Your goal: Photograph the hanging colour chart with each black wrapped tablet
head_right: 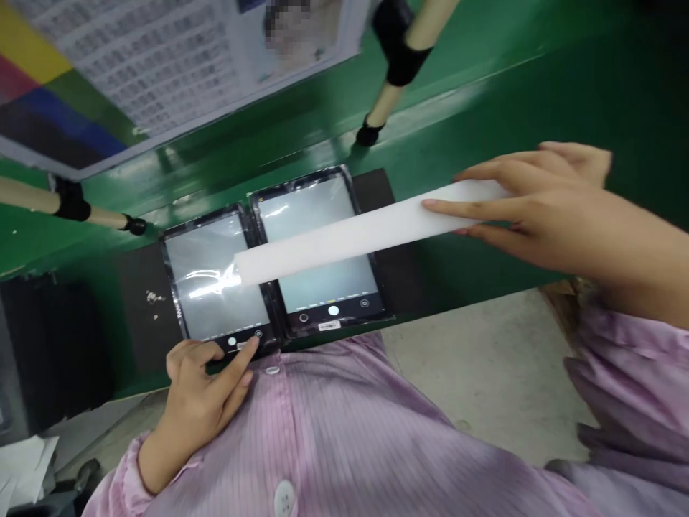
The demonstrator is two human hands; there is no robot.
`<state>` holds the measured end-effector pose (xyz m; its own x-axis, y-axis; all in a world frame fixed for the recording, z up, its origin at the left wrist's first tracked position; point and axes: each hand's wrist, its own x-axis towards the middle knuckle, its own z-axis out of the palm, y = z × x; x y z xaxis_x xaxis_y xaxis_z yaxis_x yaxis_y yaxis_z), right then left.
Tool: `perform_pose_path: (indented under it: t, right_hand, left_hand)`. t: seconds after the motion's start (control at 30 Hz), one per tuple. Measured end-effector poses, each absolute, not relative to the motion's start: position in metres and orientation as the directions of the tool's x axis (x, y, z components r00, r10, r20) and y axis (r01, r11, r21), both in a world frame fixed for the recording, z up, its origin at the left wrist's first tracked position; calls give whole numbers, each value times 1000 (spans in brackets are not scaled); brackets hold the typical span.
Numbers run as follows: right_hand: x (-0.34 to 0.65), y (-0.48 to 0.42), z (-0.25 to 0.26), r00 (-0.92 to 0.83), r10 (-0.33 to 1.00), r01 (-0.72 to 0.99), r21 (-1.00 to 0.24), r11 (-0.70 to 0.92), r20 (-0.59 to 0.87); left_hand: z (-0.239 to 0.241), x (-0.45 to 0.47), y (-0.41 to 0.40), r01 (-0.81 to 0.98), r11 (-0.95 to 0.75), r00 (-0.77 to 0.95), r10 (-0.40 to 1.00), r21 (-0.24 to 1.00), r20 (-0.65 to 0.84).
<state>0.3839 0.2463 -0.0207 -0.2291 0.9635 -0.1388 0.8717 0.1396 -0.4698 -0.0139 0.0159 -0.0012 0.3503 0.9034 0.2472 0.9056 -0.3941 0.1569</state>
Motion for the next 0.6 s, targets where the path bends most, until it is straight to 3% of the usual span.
perform_pose_path:
  t: [0.07,0.23,0.4,0.6]
  right_hand:
    - [390,247,-21,-313,941,900,-357,250,-130]
    - [420,246,-16,-244,958,918,-353,178,-151]
    - [458,232,-15,-223,972,933,-306,189,-79]
    - [484,222,-31,-389,920,883,-266,388,49]
  left_hand:
    - [1,6,37,880,-456,429,883,132,189]
    - [0,52,75,827,-553,545,832,100,103]
    - [-2,67,84,791,-606,608,794,83,6]
    - [7,47,66,800,-591,584,807,102,90]
